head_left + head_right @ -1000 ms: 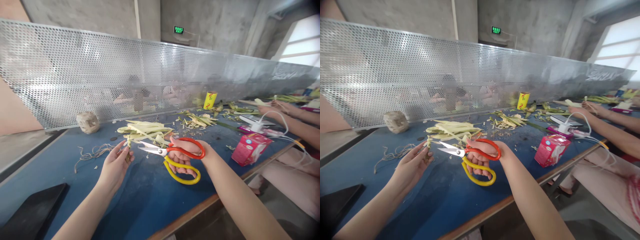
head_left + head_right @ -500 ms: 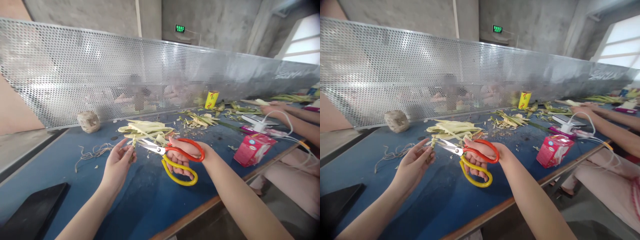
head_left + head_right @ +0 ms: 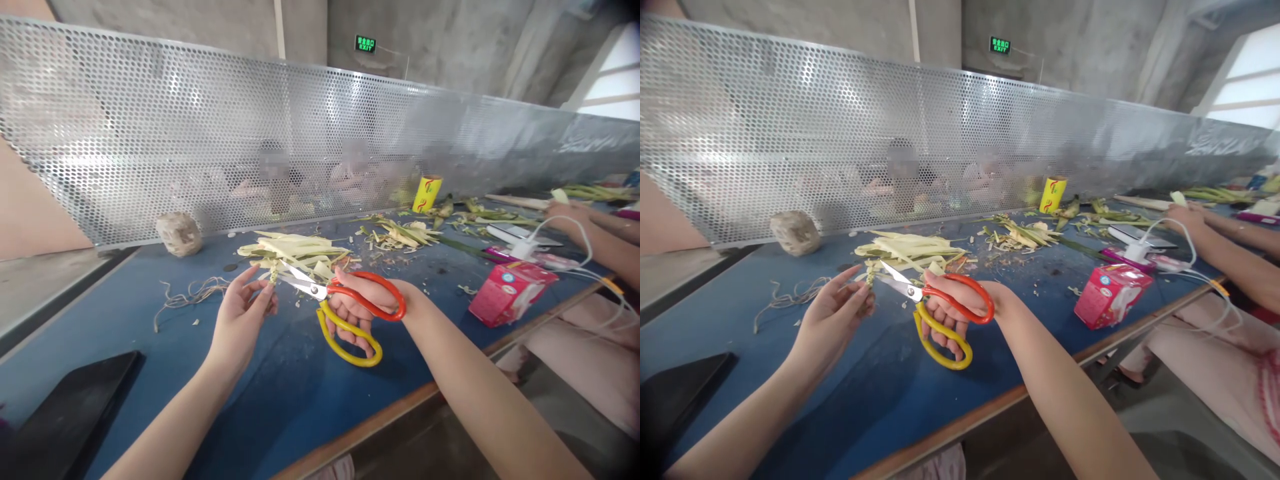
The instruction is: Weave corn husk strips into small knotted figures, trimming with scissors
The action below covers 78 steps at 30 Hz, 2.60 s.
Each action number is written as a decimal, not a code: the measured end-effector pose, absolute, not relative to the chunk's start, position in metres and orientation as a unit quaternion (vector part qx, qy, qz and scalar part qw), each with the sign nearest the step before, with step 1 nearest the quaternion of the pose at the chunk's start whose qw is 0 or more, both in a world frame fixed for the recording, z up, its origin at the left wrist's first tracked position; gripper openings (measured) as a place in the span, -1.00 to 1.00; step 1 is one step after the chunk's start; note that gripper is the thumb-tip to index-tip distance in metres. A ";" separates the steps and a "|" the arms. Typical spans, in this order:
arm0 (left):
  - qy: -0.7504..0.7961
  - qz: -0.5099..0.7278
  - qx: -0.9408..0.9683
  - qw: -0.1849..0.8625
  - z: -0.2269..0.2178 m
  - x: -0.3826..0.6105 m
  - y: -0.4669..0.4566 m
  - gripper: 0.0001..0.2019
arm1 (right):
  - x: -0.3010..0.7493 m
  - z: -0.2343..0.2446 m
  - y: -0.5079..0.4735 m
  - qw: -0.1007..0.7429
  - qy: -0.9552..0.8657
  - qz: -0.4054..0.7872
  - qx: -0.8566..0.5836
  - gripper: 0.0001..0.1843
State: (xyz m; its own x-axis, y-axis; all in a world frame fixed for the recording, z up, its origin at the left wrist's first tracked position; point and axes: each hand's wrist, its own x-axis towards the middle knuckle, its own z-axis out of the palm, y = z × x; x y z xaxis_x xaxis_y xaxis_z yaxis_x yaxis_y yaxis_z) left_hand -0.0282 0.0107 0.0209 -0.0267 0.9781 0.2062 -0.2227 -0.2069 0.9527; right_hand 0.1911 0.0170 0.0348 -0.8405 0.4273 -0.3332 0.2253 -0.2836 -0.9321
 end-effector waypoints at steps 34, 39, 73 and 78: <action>0.409 0.583 0.560 0.423 0.025 -0.029 0.006 -0.54 | 0.190 0.045 0.011 0.072 -0.586 0.743 -0.315 -0.06; 0.417 0.571 0.573 0.414 0.027 -0.028 0.004 -0.55 | 0.189 0.049 0.008 0.070 -0.591 0.741 -0.312 -0.03; 0.393 0.593 0.527 0.465 0.023 -0.029 0.008 -0.55 | 0.194 0.042 0.012 0.100 -0.585 0.748 -0.295 -0.07; 0.395 0.583 0.542 0.458 0.022 -0.029 0.008 -0.53 | 0.192 0.044 0.013 0.090 -0.586 0.751 -0.290 -0.03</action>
